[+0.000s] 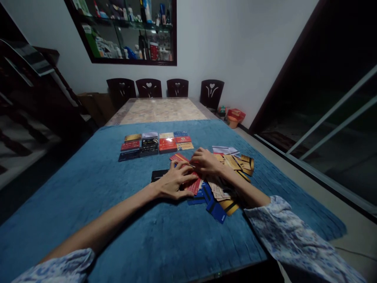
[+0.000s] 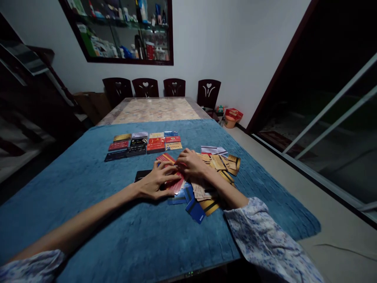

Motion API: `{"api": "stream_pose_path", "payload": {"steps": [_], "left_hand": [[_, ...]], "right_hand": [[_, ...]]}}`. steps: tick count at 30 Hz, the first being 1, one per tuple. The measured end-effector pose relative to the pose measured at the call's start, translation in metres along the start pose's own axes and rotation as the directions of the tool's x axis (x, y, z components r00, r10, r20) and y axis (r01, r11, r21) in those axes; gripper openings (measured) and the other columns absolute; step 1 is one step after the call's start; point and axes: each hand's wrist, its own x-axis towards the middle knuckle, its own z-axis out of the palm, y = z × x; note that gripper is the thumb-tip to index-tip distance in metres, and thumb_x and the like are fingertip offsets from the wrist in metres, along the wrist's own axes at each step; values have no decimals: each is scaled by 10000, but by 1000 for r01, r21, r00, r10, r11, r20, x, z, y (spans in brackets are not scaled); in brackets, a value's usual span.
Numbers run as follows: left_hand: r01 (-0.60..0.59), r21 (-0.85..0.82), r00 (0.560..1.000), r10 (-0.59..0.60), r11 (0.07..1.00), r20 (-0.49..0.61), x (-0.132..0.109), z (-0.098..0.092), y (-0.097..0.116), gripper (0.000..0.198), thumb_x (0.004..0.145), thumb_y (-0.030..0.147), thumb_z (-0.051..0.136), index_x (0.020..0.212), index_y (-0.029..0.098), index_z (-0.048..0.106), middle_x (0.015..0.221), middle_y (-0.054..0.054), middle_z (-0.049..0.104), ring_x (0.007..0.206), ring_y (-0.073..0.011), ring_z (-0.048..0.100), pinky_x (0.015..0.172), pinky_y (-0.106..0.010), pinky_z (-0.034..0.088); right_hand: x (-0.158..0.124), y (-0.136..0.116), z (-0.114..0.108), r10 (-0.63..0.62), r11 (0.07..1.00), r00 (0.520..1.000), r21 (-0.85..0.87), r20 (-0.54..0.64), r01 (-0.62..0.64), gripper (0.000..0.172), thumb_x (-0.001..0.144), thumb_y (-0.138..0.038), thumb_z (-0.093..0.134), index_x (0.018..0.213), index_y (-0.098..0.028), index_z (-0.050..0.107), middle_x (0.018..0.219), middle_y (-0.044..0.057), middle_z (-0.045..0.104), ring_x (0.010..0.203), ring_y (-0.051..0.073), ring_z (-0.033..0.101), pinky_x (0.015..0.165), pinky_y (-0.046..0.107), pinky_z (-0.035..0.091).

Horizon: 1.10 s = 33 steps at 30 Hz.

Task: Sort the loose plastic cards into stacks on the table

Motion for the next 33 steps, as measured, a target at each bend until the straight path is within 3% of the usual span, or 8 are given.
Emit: {"api": "stream_pose_path", "payload": {"steps": [4,9,18,22,27,33], "left_hand": [[-4,34,999,6,999,-46,-4,1,-3,446,916,520,621,1296,290,657,1364,-113,623,1290,-367,446,1067,-598,291],[-3,77,996,10,997,-88,-8,0,-8,359,933,431,619,1254,283,686,1294,-104,656,1227,-335,488,1068,-572,295],[49,139,976,-18,989,-216,-12,-1,-13,256,901,235,566,1091,245,736,1064,-83,718,1149,-307,539,1017,-554,312],[117,140,964,-79,983,-253,-11,0,-10,244,876,280,587,1057,233,744,988,-78,725,1110,-308,556,1012,-565,310],[215,137,948,-173,967,-266,-10,0,-8,313,845,394,628,1085,221,729,1057,-95,712,1099,-320,552,991,-564,317],[271,136,940,-232,953,-249,-9,1,-8,306,837,383,630,1071,205,715,1106,-110,692,1091,-322,538,968,-550,339]], "right_hand": [[-21,-7,-2,-58,994,994,88,-94,67,210,947,-236,550,984,-205,755,1000,101,711,981,238,527,877,410,441],[-32,-18,-8,-100,986,993,132,-55,106,312,878,-251,622,1170,-212,723,1177,107,685,1110,265,532,1029,511,419],[-34,-12,2,-61,997,992,50,-109,66,368,909,-455,664,1188,-222,720,1204,124,683,1138,296,504,1010,528,427],[-34,-11,6,-25,1000,991,-2,-128,25,371,916,-506,648,1143,-220,717,1155,118,688,1123,295,493,995,512,419],[-31,-13,8,0,1000,990,-31,-138,-5,347,933,-527,618,1039,-207,697,1183,118,687,1131,296,485,1001,511,397],[-29,-13,12,16,1000,990,15,-137,-14,314,944,-502,617,1031,-209,688,1133,108,708,1103,284,495,979,484,409]]}}
